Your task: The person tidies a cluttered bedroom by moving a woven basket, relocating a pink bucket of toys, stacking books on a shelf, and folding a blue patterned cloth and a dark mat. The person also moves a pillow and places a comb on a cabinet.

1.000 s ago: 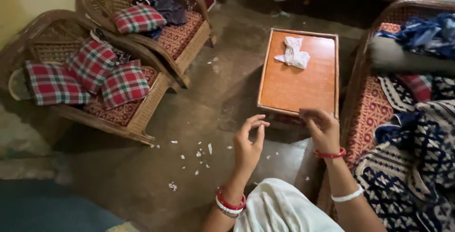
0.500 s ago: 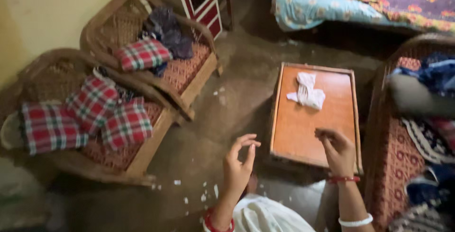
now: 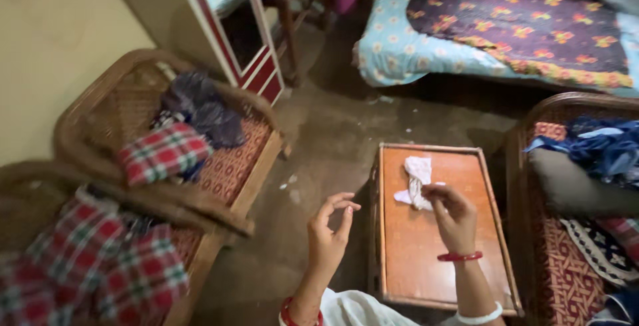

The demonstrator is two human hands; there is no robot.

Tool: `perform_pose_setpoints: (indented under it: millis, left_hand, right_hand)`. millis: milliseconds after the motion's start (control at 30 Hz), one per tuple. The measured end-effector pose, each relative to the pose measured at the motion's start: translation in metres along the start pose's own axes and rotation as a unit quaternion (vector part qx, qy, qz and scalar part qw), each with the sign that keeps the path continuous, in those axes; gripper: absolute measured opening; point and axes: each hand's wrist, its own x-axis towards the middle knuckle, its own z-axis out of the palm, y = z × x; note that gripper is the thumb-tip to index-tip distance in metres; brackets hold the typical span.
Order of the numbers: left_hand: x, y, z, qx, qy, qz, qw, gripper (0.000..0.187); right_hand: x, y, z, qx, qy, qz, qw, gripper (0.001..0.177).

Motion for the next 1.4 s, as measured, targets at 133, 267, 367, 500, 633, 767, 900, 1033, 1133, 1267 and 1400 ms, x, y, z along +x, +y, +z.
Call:
perform_pose_setpoints:
  millis: [133, 267, 367, 500, 633, 767, 900, 1033, 1133, 1267, 1400]
  left_hand:
    - [0.068, -0.040, 0.001, -0.111, -0.028, -0.038, 0.993, 0.017]
    - [0.145, -0.069, -0.008, -0.082, -0.055, 0.004, 0.995, 0.016]
    - [0.207, -0.079, -0.024, -0.071, -0.088, 0.004, 0.994, 0.019]
    - [0.291, -0.093, -0.046, -0.065, -0.130, 0.005, 0.989, 0.020]
    - [0.358, -0.117, -0.057, -0.054, -0.137, 0.054, 0.988, 0.020]
    - [0.412, -0.139, -0.050, -0.067, -0.163, 0.018, 0.984, 0.020]
    - [0.460, -0.161, -0.026, -0.084, -0.206, 0.012, 0.975, 0.019]
    - [0.504, -0.186, 0.005, -0.086, -0.215, 0.017, 0.973, 0.020]
    - [0.545, -0.203, 0.039, -0.094, -0.226, 0.004, 0.970, 0.020]
    - [0.607, -0.224, 0.092, -0.087, -0.223, 0.003, 0.971, 0.020]
    - [0.674, -0.242, 0.153, -0.105, -0.223, 0.037, 0.968, 0.021]
  right_hand:
    - [0.031, 0.018, 0.024, -0.022, 0.016, 0.016, 1.000, 0.017]
    - [0.071, 0.032, 0.057, -0.073, 0.057, 0.024, 0.995, 0.018]
    - [0.115, 0.041, 0.089, -0.075, 0.094, 0.028, 0.992, 0.017]
    - [0.175, 0.052, 0.131, -0.045, 0.127, 0.018, 0.991, 0.020]
    - [0.232, 0.061, 0.167, -0.043, 0.157, 0.006, 0.987, 0.021]
    - [0.264, 0.068, 0.181, -0.081, 0.188, 0.028, 0.978, 0.021]
    - [0.287, 0.090, 0.176, -0.085, 0.229, 0.028, 0.969, 0.021]
    - [0.317, 0.128, 0.156, -0.113, 0.265, 0.041, 0.957, 0.019]
    - [0.352, 0.159, 0.136, -0.124, 0.277, 0.036, 0.952, 0.019]
    - [0.418, 0.188, 0.110, -0.124, 0.286, 0.023, 0.950, 0.019]
    - [0.492, 0.203, 0.079, -0.113, 0.304, 0.042, 0.945, 0.018]
